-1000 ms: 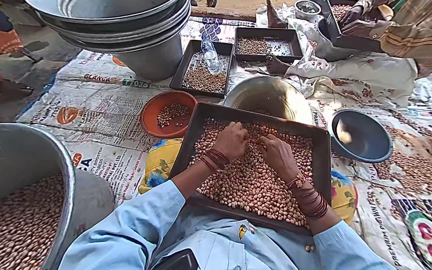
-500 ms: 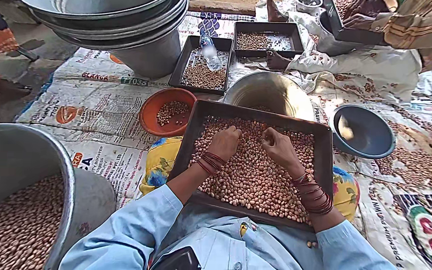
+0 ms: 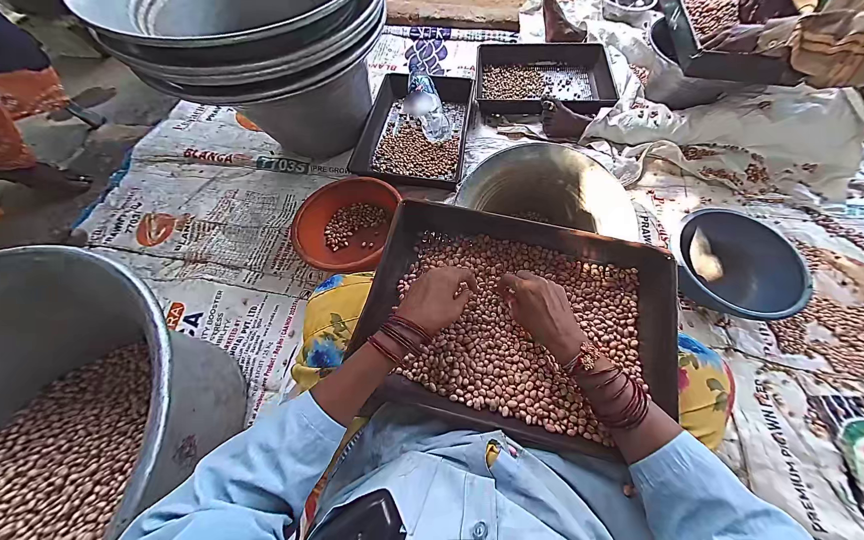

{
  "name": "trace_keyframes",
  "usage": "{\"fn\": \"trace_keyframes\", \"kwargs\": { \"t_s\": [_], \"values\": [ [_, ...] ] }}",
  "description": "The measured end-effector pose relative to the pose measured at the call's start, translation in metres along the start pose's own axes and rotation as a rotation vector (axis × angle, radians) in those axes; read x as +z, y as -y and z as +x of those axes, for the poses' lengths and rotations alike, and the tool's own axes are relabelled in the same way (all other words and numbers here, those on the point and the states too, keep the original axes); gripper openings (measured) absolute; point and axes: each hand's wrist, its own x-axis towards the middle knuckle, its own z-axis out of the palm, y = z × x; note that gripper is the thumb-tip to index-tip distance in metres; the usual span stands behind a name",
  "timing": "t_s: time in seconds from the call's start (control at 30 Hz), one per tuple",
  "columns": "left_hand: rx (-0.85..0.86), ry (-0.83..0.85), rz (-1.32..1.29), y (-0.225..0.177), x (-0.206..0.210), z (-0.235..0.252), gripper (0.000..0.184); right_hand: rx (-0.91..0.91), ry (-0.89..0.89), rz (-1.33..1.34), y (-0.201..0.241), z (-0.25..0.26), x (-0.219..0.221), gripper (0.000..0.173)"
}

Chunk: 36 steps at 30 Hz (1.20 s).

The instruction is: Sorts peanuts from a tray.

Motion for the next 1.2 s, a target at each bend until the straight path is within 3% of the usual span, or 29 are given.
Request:
{"fn": "trace_keyframes", "kwargs": {
  "t_s": [0.1, 0.3, 0.43, 0.6, 0.7, 0.73, 0.77, 0.87, 0.97, 1.03, 1.1, 1.2],
  "values": [
    [0.001, 0.002, 0.125, -0.009, 0.008, -0.003, 0.025, -0.014, -0.057, -0.004, -0.003, -0.001, 0.006, 0.022],
    [-0.040, 0.086, 0.191, -0.013, 0.012, -0.002, 0.029, 0.049, 0.017, -0.002, -0.001, -0.001, 0.008, 0.026],
    [-0.053, 0.115, -0.141, -0.005, 0.010, -0.008, 0.027, 0.085, 0.113, 0.038, 0.011, -0.007, -0.015, 0.025],
    [0.003, 0.427, -0.657, -0.013, 0.021, -0.026, 0.017, -0.128, -0.006, 0.161, 0.043, -0.043, -0.037, 0.016],
    [-0.010, 0.555, -0.701, -0.020, 0.025, -0.030, 0.025, -0.206, -0.118, 0.155, 0.055, -0.058, -0.032, 0.015],
    [0.009, 0.552, -0.629, -0.020, 0.021, -0.029, 0.019, -0.206, -0.140, 0.150, 0.054, -0.061, -0.031, 0.015],
    [0.037, 0.510, -0.516, -0.017, 0.015, -0.028, 0.011, -0.193, -0.148, 0.154, 0.050, -0.064, -0.031, 0.016],
    [-0.028, 0.250, -0.182, 0.004, -0.029, -0.027, 0.016, -0.089, -0.102, 0.161, 0.026, -0.073, -0.036, 0.019],
    [-0.106, -0.303, 0.105, 0.030, -0.072, -0.033, 0.011, 0.066, -0.035, 0.146, -0.002, -0.084, -0.044, 0.023],
    [-0.079, -0.546, 0.209, 0.042, -0.085, -0.033, 0.010, 0.172, -0.022, 0.141, -0.014, -0.090, -0.049, 0.025],
    [-0.075, -0.512, 0.210, 0.041, -0.081, -0.029, 0.011, 0.234, -0.040, 0.152, -0.024, -0.096, -0.053, 0.026],
    [-0.185, -0.256, 0.289, 0.031, -0.055, -0.016, 0.012, 0.312, -0.060, 0.121, -0.036, -0.100, -0.061, 0.027]
  ]
}}
